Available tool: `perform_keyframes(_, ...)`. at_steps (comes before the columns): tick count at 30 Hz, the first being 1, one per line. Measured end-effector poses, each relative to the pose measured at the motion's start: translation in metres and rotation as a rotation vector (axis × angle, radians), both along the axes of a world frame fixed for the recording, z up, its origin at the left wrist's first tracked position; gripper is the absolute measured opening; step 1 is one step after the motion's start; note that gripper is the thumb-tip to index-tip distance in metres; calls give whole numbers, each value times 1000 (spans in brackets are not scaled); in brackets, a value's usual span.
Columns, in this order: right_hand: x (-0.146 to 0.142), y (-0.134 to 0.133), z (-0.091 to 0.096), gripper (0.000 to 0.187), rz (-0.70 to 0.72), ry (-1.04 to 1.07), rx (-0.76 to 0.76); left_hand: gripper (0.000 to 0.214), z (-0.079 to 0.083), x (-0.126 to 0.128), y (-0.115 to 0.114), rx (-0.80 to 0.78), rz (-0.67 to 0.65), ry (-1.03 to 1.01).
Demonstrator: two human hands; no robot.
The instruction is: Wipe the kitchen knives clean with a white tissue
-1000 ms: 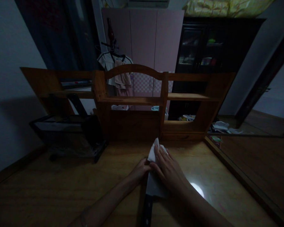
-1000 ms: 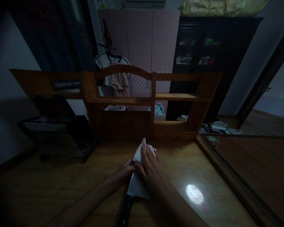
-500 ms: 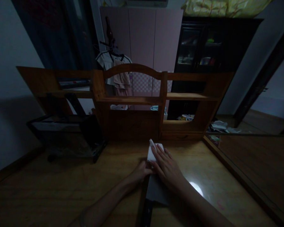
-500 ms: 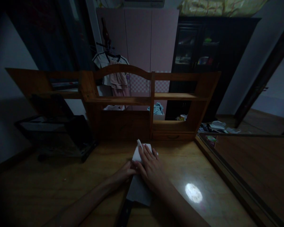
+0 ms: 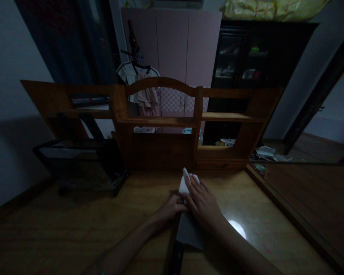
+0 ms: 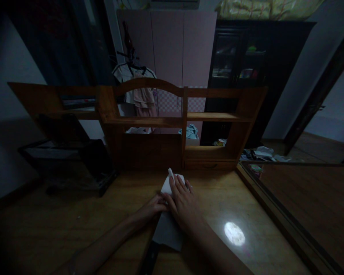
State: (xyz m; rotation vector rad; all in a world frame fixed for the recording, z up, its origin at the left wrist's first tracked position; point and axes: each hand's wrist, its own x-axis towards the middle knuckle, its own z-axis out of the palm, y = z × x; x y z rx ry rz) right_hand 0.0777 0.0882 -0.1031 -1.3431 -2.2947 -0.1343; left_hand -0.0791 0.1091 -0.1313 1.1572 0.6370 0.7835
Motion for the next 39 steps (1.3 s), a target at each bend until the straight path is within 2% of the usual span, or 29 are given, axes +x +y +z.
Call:
perform_keyframes(7,2,3,-2,54,-16,13,39,27,4,-2,-1,-9,-6,66)
perform_keyframes(12,3,3,-3,54,-38,30,45,21,-1,-2,1,-16,10,84)
perform_keyframes(16,2,3,-3,54,-57,39,45,24,-2,-2,1,-37,11,68)
perform_keyframes(22,17,9,-4,53,-204,99,69,39,4,-1,-3,-77,-30,-49)
perform_keyframes(25,21,8,4,51,-136,125,112,39,3,-1,-3,-67,-11,-48)
perform_keyframes(29,11,0,13,51,96,65,105,34,-1,-3,-3,-81,59,-4)
perform_keyframes(32,1,-5,11,51,197,-1,55,50,-3,-3,-3,-100,181,-48)
perform_keyframes(34,-2,-6,8,51,195,-12,31,55,-5,-2,-1,-107,208,-84)
perform_keyframes(39,1,-3,5,48,110,4,37,38,-16,-1,5,-151,124,-83)
